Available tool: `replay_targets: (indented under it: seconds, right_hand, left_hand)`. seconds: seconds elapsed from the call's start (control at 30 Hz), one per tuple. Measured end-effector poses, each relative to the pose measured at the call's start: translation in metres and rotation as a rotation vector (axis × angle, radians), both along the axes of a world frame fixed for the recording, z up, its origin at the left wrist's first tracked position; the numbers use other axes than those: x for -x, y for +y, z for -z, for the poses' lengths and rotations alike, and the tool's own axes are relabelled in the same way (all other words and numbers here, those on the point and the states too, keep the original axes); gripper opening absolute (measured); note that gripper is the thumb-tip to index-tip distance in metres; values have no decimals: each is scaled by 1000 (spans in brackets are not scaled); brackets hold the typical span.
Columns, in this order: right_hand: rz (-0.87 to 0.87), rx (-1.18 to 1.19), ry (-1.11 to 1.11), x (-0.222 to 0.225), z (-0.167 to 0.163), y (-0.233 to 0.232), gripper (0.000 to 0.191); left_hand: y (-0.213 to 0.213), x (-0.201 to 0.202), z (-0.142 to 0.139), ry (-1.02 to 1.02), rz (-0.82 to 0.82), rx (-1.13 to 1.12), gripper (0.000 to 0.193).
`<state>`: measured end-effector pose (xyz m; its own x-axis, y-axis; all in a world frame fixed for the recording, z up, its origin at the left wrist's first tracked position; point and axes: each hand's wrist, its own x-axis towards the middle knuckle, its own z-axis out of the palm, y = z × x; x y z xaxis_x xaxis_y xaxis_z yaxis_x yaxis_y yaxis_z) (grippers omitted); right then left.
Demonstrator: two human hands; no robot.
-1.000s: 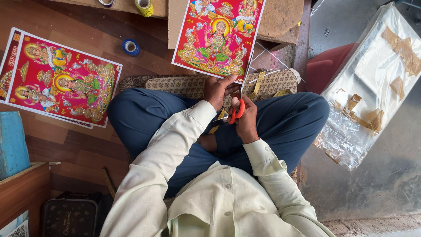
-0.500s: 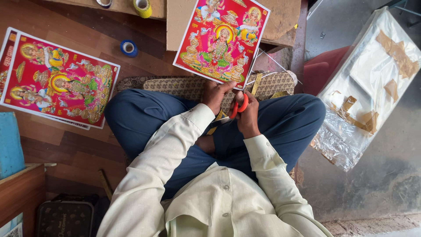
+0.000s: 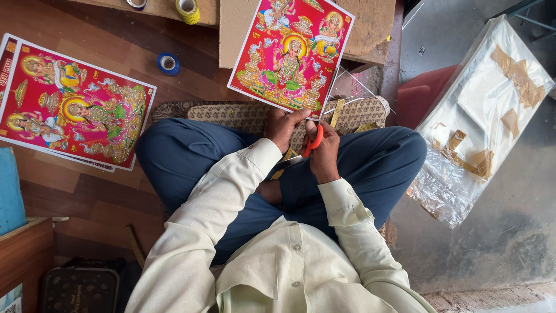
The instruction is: The person sits on the floor and assembles printed materials by cutting a cardboard sheet, trimming the edges of a colorful printed sheet, placing it into a clear plastic sleeve, and securing the edges with yellow patterned tape.
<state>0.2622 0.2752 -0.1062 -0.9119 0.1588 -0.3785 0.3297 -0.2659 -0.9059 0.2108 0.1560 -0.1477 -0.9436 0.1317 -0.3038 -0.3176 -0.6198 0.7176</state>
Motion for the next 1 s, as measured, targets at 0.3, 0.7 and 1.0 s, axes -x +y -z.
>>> replay_targets:
  seconds: [0.3, 0.7, 1.0]
  right_hand:
    - [-22, 18, -51, 19, -3, 14, 42]
    - [26, 2, 1, 24, 3, 10, 41]
    - [12, 20, -58, 39, 1, 20, 46]
  left_hand:
    - [-1, -5, -1, 29, 25, -59, 21]
    - [0, -6, 12, -5, 45, 11, 18]
    - [-5, -11, -3, 52, 34, -3, 26]
